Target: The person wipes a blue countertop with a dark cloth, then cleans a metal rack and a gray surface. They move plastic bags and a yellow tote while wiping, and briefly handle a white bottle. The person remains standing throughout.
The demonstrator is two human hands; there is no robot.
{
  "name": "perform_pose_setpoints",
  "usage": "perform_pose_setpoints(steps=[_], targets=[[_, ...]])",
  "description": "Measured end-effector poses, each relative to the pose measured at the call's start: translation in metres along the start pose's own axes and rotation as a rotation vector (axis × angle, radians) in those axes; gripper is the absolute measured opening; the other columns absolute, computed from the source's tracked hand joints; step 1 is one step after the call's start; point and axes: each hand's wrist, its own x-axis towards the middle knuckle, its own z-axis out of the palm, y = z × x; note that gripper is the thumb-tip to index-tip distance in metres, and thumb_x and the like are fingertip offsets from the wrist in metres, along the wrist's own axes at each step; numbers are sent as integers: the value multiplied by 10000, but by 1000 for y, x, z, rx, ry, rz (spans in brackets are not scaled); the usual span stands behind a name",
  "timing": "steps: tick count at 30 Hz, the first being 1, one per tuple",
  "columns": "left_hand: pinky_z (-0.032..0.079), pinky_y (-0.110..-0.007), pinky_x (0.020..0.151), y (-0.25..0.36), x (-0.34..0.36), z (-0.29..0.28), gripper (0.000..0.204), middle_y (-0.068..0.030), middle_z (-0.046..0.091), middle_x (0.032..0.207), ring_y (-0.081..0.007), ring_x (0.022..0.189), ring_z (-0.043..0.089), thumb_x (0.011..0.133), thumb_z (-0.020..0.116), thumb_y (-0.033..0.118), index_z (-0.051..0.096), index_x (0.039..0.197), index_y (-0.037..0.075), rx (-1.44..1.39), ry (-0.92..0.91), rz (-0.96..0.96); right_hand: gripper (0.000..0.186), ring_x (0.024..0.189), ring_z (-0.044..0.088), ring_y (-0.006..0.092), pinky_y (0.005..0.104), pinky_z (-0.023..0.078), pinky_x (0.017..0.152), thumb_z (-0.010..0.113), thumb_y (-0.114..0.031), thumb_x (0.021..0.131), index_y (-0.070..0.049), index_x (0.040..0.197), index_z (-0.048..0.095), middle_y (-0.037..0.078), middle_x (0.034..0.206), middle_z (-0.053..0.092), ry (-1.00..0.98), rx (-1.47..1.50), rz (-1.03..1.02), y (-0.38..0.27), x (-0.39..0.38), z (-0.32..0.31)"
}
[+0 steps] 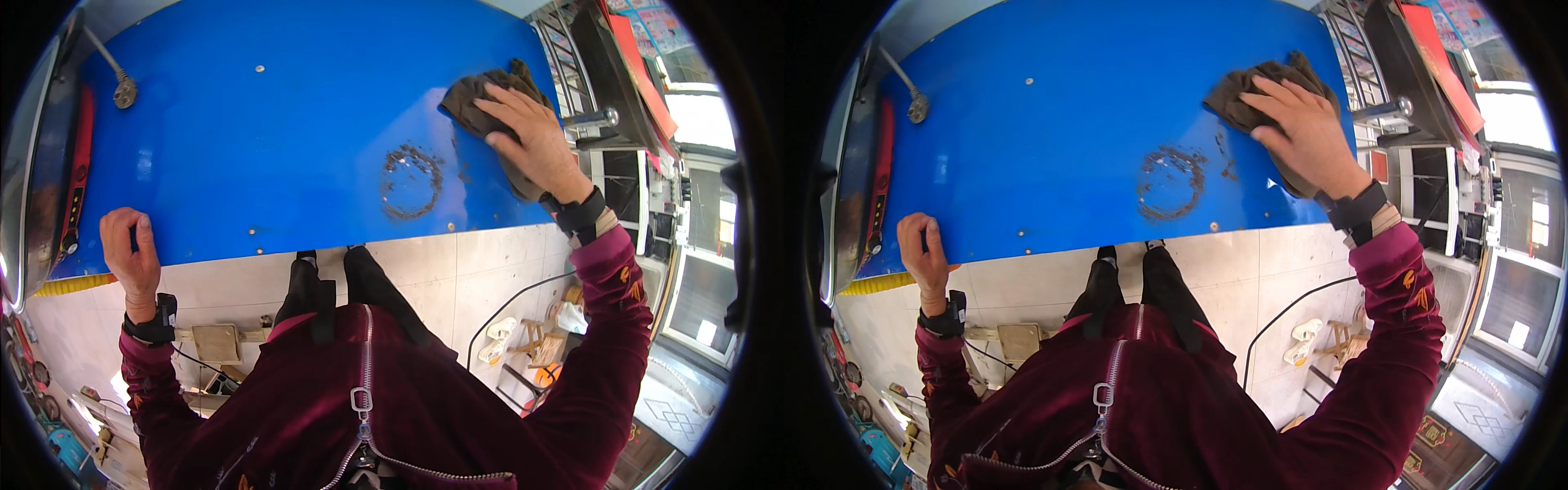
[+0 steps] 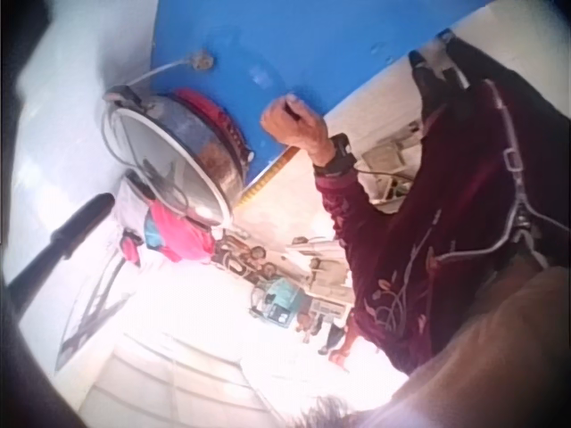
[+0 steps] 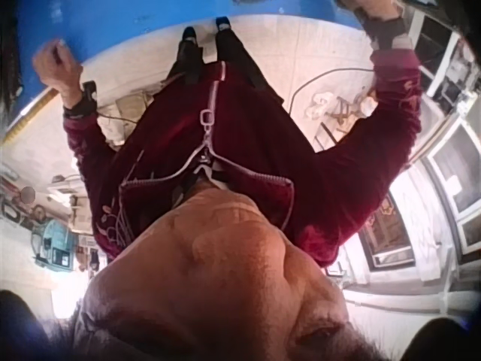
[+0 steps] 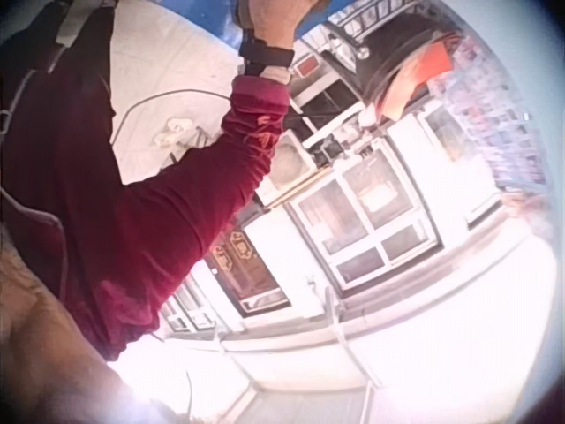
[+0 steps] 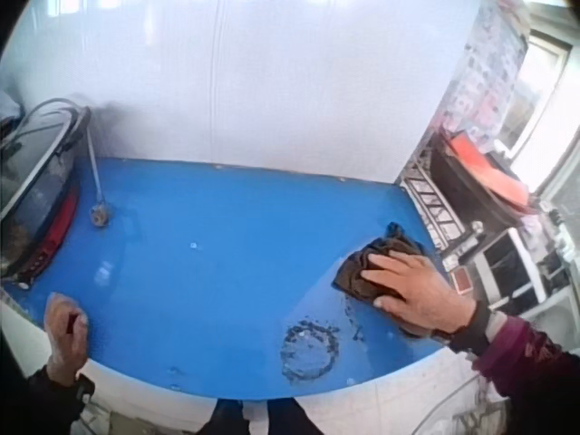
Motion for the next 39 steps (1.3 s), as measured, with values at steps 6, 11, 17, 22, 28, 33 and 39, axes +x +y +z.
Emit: perform_pose_setpoints(steps=[6,11,17,22,28,33,39], targets=[[445,-358,745,4,0,0,46,-121,584,883,-280,838,546,906,585,56,556,892,23,76,-7,-18,624,1336,383,273,492,327,1058,724,-223,769,-325,1346,507,-16,1387,484,2,-325,-150,10,-33,7],[437,-369,807,59,-6,12,54,-122,601,932,-282,902,554,884,617,52,579,910,23,197,127,-84,556,1274,441,260,467,461,910,613,-100,829,-308,1334,514,-27,1347,520,36,-270,-76,92,-10,14],[442,-387,811,170,-2,60,122,-137,610,968,-302,927,563,814,673,8,597,906,30,110,88,-28,479,1082,535,241,356,389,816,568,-10,799,-247,1211,628,-20,1174,625,154,64,-416,103,-42,13],[441,-379,790,242,8,93,173,-116,599,952,-300,903,551,756,692,-3,601,896,43,-15,39,0,433,1061,529,213,371,363,848,598,-44,763,-241,1144,657,-37,1156,617,70,150,-570,69,-99,-1],[418,-372,778,267,9,107,187,-93,586,971,-281,903,522,761,699,68,600,920,63,-61,-23,27,418,1122,510,216,397,364,895,601,-32,745,-214,1117,656,-49,1182,592,-36,70,-567,86,-135,-15],[400,-368,792,260,3,112,204,-78,574,996,-277,922,502,766,692,89,606,951,78,-77,-7,29,464,1125,490,279,401,368,889,600,13,725,-164,1152,644,-21,1249,561,-60,-28,-539,86,-133,-16],[385,-372,791,259,4,116,218,-67,571,1000,-265,922,500,757,689,116,609,959,90,-46,58,67,488,1090,480,275,376,387,834,602,-5,728,-180,1183,624,-11,1264,524,11,40,-665,48,-89,3]])
